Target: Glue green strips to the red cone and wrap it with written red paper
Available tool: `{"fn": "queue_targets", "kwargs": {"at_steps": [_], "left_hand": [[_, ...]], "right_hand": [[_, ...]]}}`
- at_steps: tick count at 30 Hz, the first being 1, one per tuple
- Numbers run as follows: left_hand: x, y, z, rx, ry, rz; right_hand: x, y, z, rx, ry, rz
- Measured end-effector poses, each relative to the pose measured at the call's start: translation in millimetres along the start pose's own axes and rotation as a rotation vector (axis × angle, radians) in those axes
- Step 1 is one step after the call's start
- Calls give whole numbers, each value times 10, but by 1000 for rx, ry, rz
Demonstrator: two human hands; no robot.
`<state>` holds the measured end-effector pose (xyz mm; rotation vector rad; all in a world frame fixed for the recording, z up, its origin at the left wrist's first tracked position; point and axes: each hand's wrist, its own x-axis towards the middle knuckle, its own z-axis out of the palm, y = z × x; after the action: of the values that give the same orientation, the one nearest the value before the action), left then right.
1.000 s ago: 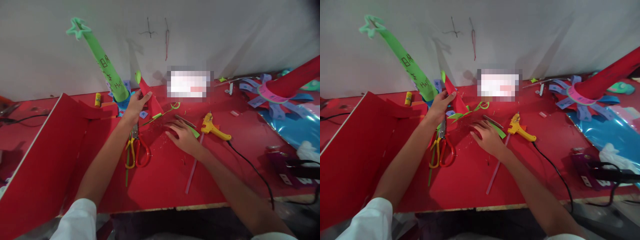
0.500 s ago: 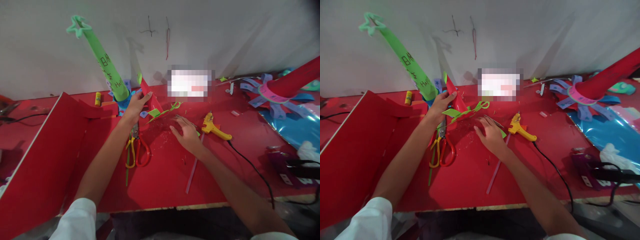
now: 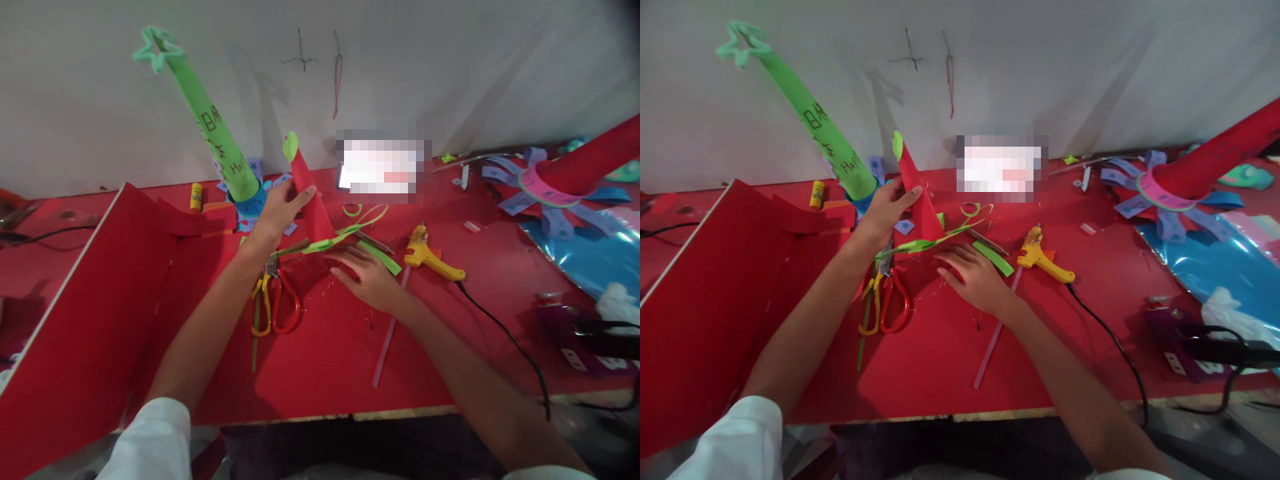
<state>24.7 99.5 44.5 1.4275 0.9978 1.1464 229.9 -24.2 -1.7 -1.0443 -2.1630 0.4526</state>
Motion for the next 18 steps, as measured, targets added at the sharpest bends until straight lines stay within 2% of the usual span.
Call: {"fn": "queue_targets", "kwargs": {"at_steps": [6,13,15,18], "left_hand": [[-102,184,155,162,-67,181],[-154,234,217,235,-104,249],[-168,250,205,279,-79,256],[-191,286,177,370,17,273]], "right_hand": [[-44,95,79,-223,-86,-178],[-60,142,134,-359,-164,-179],[-49,149,127,-334,-163,-185],[-31,127,88,-301,-138,-233]]}}
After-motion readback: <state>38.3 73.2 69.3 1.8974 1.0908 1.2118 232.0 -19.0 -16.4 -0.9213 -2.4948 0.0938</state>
